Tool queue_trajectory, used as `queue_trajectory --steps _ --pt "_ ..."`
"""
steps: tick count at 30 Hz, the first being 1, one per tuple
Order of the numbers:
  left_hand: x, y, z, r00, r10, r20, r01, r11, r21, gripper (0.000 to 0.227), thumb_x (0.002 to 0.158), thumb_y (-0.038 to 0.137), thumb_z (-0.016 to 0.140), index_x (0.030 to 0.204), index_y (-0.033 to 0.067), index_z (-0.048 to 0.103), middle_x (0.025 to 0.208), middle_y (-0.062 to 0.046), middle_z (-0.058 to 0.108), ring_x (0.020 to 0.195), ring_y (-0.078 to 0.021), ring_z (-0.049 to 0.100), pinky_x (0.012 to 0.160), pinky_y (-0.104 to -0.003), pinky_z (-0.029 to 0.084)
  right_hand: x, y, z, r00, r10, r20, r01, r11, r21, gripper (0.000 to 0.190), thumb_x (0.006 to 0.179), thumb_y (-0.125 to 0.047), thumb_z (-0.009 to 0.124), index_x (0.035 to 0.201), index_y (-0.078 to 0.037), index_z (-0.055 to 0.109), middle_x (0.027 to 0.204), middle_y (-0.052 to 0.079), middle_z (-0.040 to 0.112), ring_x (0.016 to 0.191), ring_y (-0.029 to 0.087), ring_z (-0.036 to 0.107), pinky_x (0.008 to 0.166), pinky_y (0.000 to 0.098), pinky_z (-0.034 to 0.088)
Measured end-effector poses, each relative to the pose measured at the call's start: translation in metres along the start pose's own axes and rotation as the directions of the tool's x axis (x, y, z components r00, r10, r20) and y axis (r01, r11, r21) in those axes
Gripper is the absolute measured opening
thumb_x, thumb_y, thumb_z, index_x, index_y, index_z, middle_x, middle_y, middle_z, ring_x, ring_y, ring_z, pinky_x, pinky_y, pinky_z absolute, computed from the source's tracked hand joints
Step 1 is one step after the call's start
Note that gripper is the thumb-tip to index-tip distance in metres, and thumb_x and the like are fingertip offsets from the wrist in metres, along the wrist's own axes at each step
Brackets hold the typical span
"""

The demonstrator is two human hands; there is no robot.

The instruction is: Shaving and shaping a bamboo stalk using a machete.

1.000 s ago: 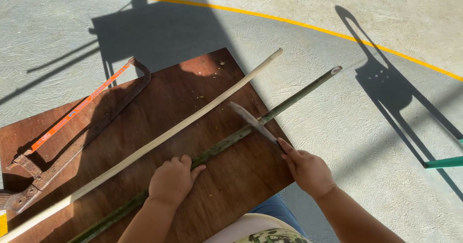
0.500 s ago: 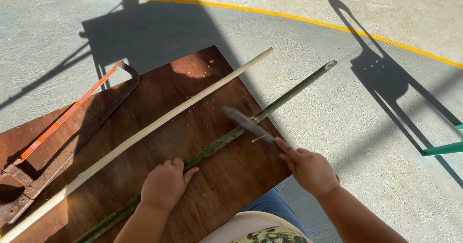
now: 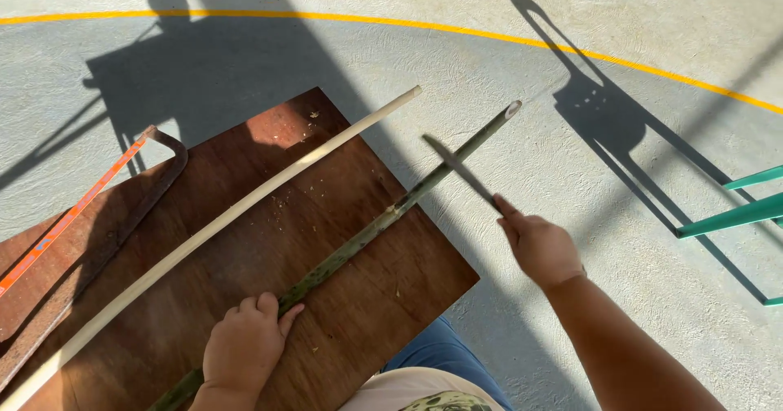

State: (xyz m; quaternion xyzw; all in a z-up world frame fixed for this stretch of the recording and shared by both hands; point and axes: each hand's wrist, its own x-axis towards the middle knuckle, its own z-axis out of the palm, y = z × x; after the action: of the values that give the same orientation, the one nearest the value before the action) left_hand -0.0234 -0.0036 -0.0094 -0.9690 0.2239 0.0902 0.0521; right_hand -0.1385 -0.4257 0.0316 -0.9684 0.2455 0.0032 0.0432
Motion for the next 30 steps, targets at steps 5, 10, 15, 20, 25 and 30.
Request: queue_trajectory --steps 5,10,15,20,25,30 --pt "0.000 0.000 0.003 1.000 0.017 -0.018 -0.018 1.000 -0.011 0.056 0.095 0.064 0.049 0.087 0.0086 0.059 0.083 -0.010 0.070 0.075 -0.0247 0.072 0.060 -0.036 0.062 0.014 0.008 -0.007 0.998 -0.012 0.069 0.014 0.999 -0.032 0.048 0.105 -0.050 0.038 0.152 -0.041 0.044 0.070 0.004 0.065 0.059 0.019 0.066 0.060 0.0376 0.059" --pt "0.002 0.004 -0.007 1.000 0.012 -0.017 -0.013 0.999 -0.049 0.058 0.094 0.064 0.049 0.088 0.0079 0.060 0.084 -0.011 0.070 0.077 -0.0261 0.073 0.063 -0.037 0.063 0.009 -0.002 -0.022 0.979 0.178 0.105 -0.173 0.984 -0.049 0.047 0.112 -0.045 0.035 0.158 -0.034 0.041 0.070 0.004 0.062 0.056 0.019 0.064 0.055 0.0383 0.059" --pt "0.004 -0.002 -0.023 0.993 -0.024 0.117 0.037 0.993 -0.112 0.060 0.095 0.065 0.048 0.092 0.0071 0.062 0.083 -0.013 0.071 0.077 -0.0272 0.072 0.069 -0.037 0.062 -0.038 -0.040 -0.010 0.910 -0.407 0.081 0.401 0.913 0.074 0.048 0.101 -0.045 0.047 0.148 -0.037 0.051 0.064 0.003 0.063 0.052 0.019 0.063 0.052 0.0360 0.057" --pt "0.011 -0.011 -0.016 0.995 -0.042 0.088 0.053 0.990 -0.133 0.061 0.096 0.065 0.046 0.092 0.0064 0.062 0.083 -0.014 0.071 0.078 -0.0286 0.072 0.070 -0.040 0.062 -0.038 -0.049 -0.019 0.966 -0.251 0.062 0.248 0.968 0.046 0.047 0.103 -0.043 0.047 0.149 -0.035 0.050 0.069 0.003 0.064 0.054 0.021 0.064 0.052 0.0383 0.057" --pt "0.009 -0.013 -0.025 0.997 -0.044 0.060 0.052 0.990 -0.131 0.061 0.096 0.066 0.045 0.093 0.0071 0.061 0.084 -0.014 0.071 0.080 -0.0286 0.072 0.072 -0.039 0.062 -0.034 -0.059 -0.018 0.896 -0.439 0.063 0.434 0.897 0.080 0.050 0.100 -0.045 0.049 0.149 -0.038 0.053 0.067 0.005 0.066 0.054 0.021 0.066 0.054 0.0378 0.058" --pt "0.006 -0.015 -0.032 0.993 -0.042 0.106 0.059 0.985 -0.159 0.057 0.096 0.063 0.051 0.095 0.0066 0.061 0.087 -0.014 0.071 0.083 -0.0294 0.072 0.073 -0.040 0.062 0.011 -0.017 -0.013 0.984 -0.005 -0.178 0.042 0.977 0.209 0.048 0.104 -0.042 0.058 0.150 -0.029 0.055 0.078 0.012 0.072 0.070 0.026 0.072 0.065 0.0416 0.058"
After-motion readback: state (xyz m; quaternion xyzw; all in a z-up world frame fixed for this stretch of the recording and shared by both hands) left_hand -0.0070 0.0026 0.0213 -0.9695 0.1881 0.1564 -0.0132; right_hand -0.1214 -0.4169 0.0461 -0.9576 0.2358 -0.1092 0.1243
